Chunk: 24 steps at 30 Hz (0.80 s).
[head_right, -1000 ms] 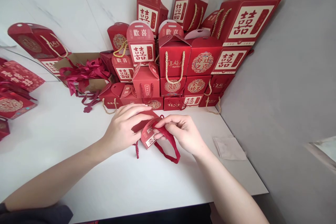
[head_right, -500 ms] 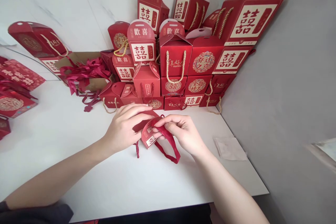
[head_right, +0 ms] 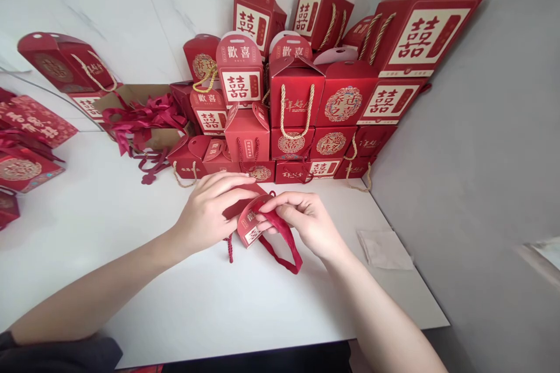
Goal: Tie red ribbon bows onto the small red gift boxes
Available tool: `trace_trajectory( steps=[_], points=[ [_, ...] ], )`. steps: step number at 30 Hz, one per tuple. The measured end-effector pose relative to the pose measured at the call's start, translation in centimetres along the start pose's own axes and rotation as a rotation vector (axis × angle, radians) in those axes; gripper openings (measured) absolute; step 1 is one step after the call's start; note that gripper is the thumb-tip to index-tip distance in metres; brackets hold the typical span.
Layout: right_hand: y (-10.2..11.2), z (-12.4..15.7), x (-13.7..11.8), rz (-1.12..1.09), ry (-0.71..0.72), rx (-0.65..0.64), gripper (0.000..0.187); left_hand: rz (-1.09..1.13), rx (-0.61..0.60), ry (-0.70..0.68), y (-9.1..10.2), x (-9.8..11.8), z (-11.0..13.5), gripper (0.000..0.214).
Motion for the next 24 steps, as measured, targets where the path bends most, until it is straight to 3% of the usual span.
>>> trace_trajectory(
  steps=[6, 15, 21, 24],
  points=[
    [-0.1, 0.0, -0.4, 0.066, 0.011, 0.066, 0.019, 0.008, 0.008, -0.009, 0.2, -0.1, 0.0, 0.017],
    [-0.6, 0.0, 0.0, 0.108, 0.006, -0.004, 0.018, 0.010, 0.116, -0.068, 0.8, -0.4, 0.2, 0.012],
    [0.2, -0.1, -0.8, 0.191, 0.074, -0.013, 0.017, -0.083, 0.272, 0.024, 4.2, -2.4, -0.7, 0.009],
    [0.4, -0.7, -1.8, 0.289, 0.173, 0.112, 0.021, -0.082, 0.415, 0.005, 6.5, -2.6, -0.8, 0.010]
  ],
)
Point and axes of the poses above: each hand's wrist, its own z-axis away from the middle knuckle, its own y-axis out of the back of the hand, x = y × z, the point moved 6 cm from there along -z, towards the middle knuckle, and after that the axes turned 2 degrees about z, right-handed, at the moved point
